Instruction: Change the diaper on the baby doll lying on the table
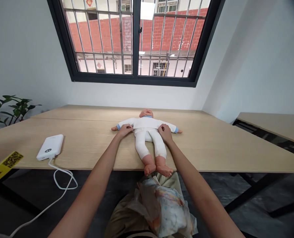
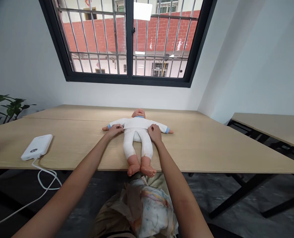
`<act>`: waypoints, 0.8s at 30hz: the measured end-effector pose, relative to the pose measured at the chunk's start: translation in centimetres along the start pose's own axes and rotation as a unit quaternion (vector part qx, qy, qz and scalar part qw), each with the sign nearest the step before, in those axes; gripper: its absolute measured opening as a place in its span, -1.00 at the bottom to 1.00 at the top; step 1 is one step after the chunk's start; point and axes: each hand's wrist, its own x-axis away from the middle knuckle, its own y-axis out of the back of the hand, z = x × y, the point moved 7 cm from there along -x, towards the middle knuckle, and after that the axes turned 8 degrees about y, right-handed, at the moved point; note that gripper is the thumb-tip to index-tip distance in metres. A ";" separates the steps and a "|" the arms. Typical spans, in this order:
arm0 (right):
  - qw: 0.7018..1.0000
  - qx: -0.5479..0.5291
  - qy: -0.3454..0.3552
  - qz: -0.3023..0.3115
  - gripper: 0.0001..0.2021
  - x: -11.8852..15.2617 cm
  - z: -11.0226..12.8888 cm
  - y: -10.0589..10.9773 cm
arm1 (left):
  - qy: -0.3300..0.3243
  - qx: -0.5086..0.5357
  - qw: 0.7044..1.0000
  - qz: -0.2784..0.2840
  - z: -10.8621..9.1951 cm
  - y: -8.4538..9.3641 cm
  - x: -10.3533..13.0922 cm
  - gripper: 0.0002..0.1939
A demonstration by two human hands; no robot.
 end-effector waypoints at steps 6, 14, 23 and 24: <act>0.989 -0.131 -0.070 0.021 -0.94 0.3 -1.3 -1.2 | 0.002 0.028 0.997 0.071 0.2 -1.2 0.1 -0.70; 0.971 -0.209 -0.117 0.020 -0.73 0.5 -3.7 -2.1 | 0.021 0.065 0.993 0.101 0.8 -1.2 -0.3 -0.59; 0.985 -0.164 -0.048 0.039 -0.76 0.5 -3.1 -2.7 | -0.045 -0.030 0.998 0.014 -0.3 -2.4 0.1 -0.70; 0.985 -0.163 -0.047 0.038 -0.77 0.5 -2.9 -2.7 | -0.055 -0.052 0.997 -0.006 -0.7 -2.6 0.4 -0.71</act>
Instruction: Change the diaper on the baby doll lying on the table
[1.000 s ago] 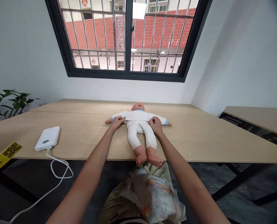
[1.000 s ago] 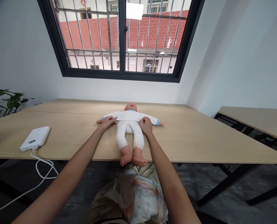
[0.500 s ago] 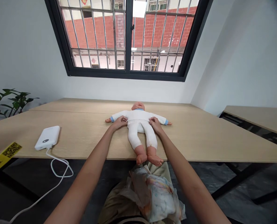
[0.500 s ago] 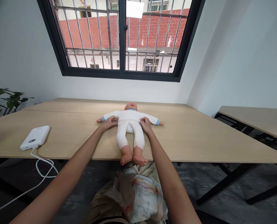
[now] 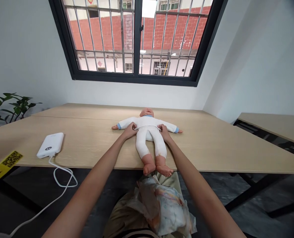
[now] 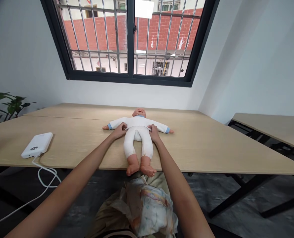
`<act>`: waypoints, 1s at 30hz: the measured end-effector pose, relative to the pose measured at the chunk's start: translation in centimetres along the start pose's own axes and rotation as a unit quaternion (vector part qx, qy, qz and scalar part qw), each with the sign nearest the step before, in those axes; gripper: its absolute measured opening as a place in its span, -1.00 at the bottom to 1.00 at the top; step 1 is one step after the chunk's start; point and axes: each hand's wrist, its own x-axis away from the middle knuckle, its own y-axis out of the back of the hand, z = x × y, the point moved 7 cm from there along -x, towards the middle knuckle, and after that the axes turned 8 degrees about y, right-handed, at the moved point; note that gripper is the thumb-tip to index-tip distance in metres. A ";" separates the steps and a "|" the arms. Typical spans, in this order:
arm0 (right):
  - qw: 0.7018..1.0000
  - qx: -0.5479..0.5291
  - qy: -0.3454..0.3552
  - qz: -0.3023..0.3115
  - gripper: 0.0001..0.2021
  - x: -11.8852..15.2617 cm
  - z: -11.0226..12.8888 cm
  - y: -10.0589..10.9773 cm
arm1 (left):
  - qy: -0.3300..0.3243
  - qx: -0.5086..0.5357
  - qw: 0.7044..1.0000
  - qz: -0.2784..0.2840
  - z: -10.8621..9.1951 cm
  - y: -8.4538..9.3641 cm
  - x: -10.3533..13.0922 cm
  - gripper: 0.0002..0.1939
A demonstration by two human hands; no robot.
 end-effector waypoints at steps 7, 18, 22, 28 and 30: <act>1.000 0.023 -0.005 -0.006 -0.79 0.1 0.5 0.0 | 0.008 -0.072 0.996 -0.050 -0.9 -0.5 0.9 -0.74; 0.998 0.065 -0.021 -0.017 -0.75 -1.1 -1.3 0.2 | 0.063 -0.130 0.984 -0.100 -0.1 -0.7 0.4 -0.73; 0.997 0.075 -0.025 -0.017 -0.71 -1.4 -1.6 0.4 | 0.078 -0.143 0.979 -0.119 0.3 -0.8 0.5 -0.75; 0.993 0.097 -0.037 -0.050 -0.68 -1.0 0.4 1.5 | 0.045 -0.105 0.982 -0.148 -1.3 1.0 0.3 -0.78; 0.989 0.112 -0.020 -0.098 -0.71 -0.4 3.0 2.9 | -0.009 -0.091 0.975 -0.201 -4.7 2.3 1.6 -0.82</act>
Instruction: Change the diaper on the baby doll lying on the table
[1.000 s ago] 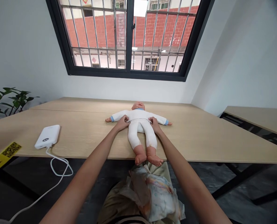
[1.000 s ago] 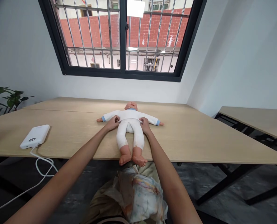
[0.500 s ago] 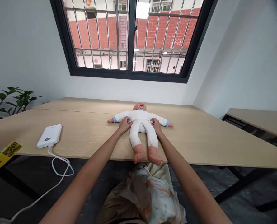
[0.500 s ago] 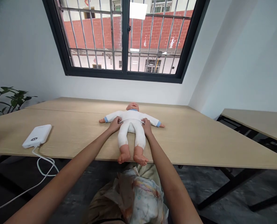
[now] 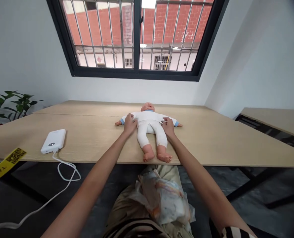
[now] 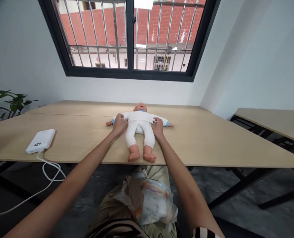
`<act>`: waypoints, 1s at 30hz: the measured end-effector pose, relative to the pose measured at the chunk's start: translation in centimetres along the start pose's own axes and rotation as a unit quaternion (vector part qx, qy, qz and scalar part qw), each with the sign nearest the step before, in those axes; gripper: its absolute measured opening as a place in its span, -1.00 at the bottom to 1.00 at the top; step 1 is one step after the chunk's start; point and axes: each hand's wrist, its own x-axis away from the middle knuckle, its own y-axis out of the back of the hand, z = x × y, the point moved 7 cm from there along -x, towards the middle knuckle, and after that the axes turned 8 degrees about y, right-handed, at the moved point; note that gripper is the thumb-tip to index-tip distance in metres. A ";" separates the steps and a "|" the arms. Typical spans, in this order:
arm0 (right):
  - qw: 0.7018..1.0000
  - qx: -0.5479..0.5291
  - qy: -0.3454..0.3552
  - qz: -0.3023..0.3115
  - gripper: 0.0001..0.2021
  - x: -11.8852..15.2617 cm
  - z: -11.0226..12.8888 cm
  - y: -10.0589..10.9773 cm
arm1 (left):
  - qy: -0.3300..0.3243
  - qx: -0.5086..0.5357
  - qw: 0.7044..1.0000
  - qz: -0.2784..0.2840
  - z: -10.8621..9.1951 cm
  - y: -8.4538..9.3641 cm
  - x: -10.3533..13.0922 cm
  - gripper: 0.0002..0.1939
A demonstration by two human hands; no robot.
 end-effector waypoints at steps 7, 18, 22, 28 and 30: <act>0.991 -0.040 0.071 -0.106 -0.83 11.8 11.5 11.2 | -0.222 0.090 0.970 -0.036 -10.0 6.4 17.6 -0.90; 0.922 0.015 -0.151 0.357 -0.42 28.6 1.8 8.6 | -0.065 0.013 0.843 0.534 -3.1 -0.4 34.6 -0.83; 0.904 -0.038 -0.192 0.381 -0.29 29.1 1.6 8.0 | -0.010 0.026 0.838 0.546 -2.8 -0.9 34.9 -0.73; 0.857 -0.178 -0.195 0.442 -0.55 28.5 4.0 9.3 | 0.050 0.038 0.820 0.569 -2.8 -1.4 35.0 -0.58; 0.852 -0.188 -0.178 0.454 -0.60 27.4 5.3 10.6 | 0.063 0.023 0.823 0.564 -2.6 -1.1 34.6 -0.43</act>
